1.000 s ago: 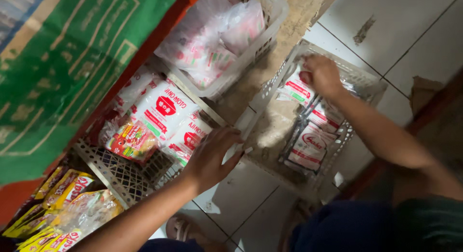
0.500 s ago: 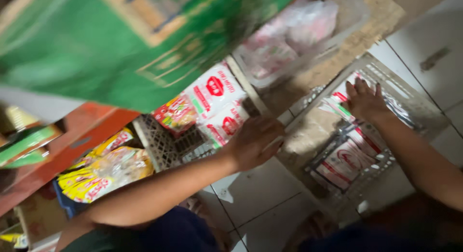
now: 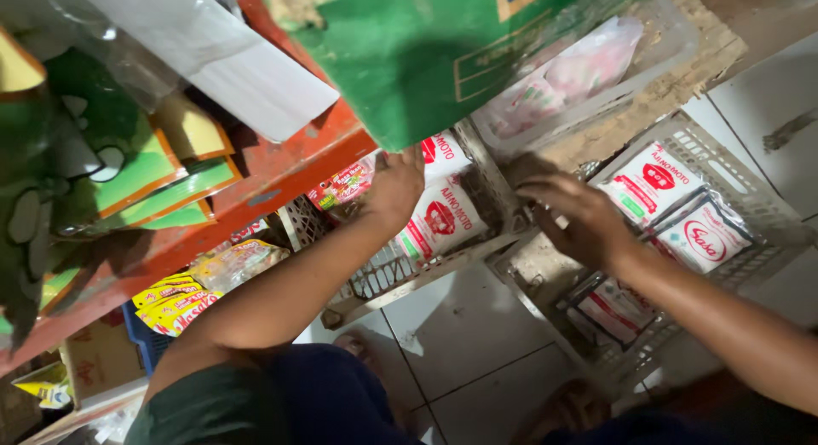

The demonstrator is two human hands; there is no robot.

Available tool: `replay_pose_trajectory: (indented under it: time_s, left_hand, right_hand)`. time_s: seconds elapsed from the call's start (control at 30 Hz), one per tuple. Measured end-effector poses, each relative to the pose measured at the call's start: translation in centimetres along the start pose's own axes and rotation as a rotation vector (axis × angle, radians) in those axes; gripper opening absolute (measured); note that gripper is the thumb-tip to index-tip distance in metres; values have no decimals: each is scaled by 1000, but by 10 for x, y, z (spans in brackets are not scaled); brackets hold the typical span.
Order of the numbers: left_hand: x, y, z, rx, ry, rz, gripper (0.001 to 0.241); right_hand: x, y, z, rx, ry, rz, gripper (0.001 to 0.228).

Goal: The person organizes and stocks small packets of seasoning and powder into plastic baskets and onto shelves by hand.

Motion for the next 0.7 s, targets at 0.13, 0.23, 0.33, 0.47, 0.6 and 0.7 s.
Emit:
replay_pose_trajectory:
  time_s: [0.13, 0.23, 0.33, 0.47, 0.6, 0.7]
  left_hand:
    - [-25, 3, 6, -80, -118, -115, 42]
    - [-16, 2, 30, -49, -483, -87, 25]
    - [24, -5, 54, 107, -876, -78, 22]
    - [104, -35, 50, 4, -812, -259, 15]
    - [182, -61, 13, -147, -367, -409, 10]
    - [221, -73, -18, -373, -265, -457, 25]
  right_hand:
    - [-12, -3, 7, -95, 24, 59, 44]
    - [-14, -8, -2, -174, 105, 72, 41]
    - [-20, -10, -7, -339, 363, 74, 36]
    - [-11, -2, -4, -839, 1103, 165, 46]
    - [-1, -1, 15, -786, 1535, 209, 54]
    - [-5, -33, 11, -784, 1535, 129, 52]
Point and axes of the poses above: each hand's wrist, its own y-axis towards the middle knuckle, its own x-axis out of the back of the hand, z = x × y, the point moved 2 cm from there along y, towards the middle knuckle, and after that the axes turned 4 degrees about -x, right-handed, at the moved point
